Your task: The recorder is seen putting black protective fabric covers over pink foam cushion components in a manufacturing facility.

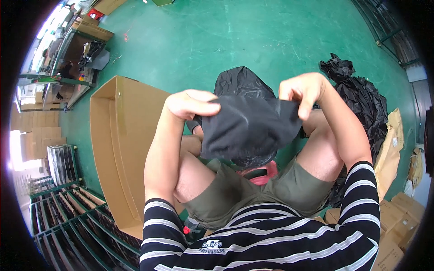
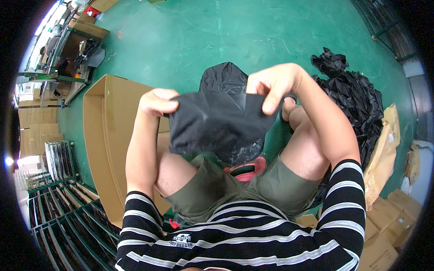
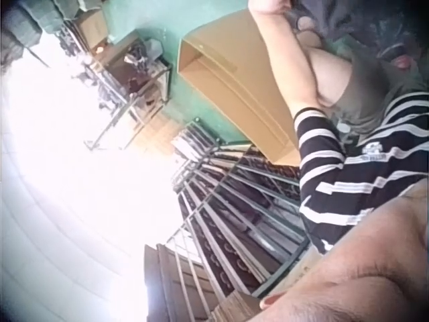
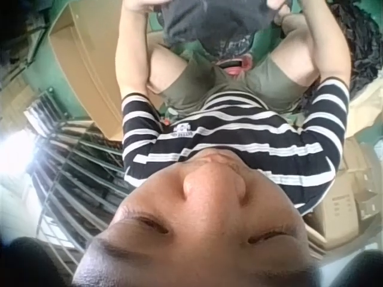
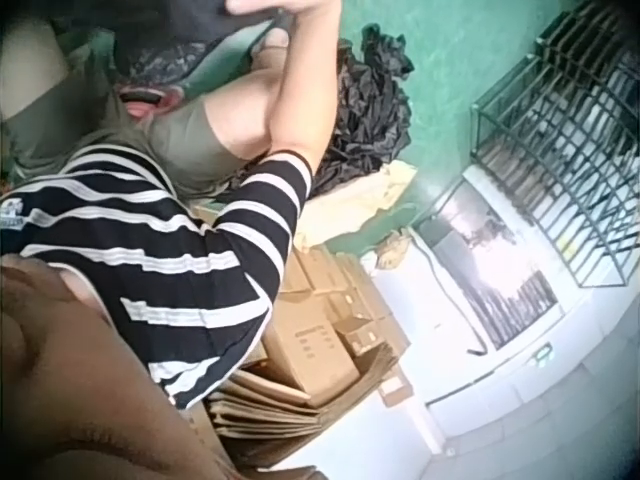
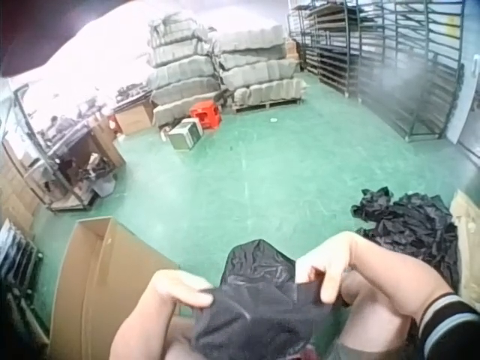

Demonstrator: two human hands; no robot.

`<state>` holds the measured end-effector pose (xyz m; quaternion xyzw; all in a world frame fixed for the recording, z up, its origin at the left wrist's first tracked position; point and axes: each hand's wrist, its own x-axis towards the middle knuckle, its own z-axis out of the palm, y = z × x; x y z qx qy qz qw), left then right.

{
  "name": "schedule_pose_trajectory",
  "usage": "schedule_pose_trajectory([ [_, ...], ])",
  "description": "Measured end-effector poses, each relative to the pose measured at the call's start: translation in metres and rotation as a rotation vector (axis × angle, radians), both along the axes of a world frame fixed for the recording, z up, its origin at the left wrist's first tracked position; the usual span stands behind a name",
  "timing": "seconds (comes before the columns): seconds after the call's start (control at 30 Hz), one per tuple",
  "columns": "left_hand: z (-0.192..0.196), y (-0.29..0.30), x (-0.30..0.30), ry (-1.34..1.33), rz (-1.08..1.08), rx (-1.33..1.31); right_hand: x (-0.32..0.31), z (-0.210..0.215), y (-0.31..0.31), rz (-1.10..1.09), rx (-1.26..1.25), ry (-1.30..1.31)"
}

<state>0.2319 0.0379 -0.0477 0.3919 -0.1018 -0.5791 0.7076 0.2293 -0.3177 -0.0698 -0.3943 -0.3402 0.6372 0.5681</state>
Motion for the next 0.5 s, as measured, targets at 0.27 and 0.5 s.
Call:
schedule_pose_trajectory([
  [0.27, 0.027, 0.015, -0.152, -0.336, -0.019, 0.115, -0.113, 0.046, 0.046, 0.283, 0.021, -0.413],
  [0.5, 0.042, -0.045, -0.128, 0.665, 0.046, 1.177, -0.176, 0.052, 0.042, 0.079, -0.034, -0.089],
])
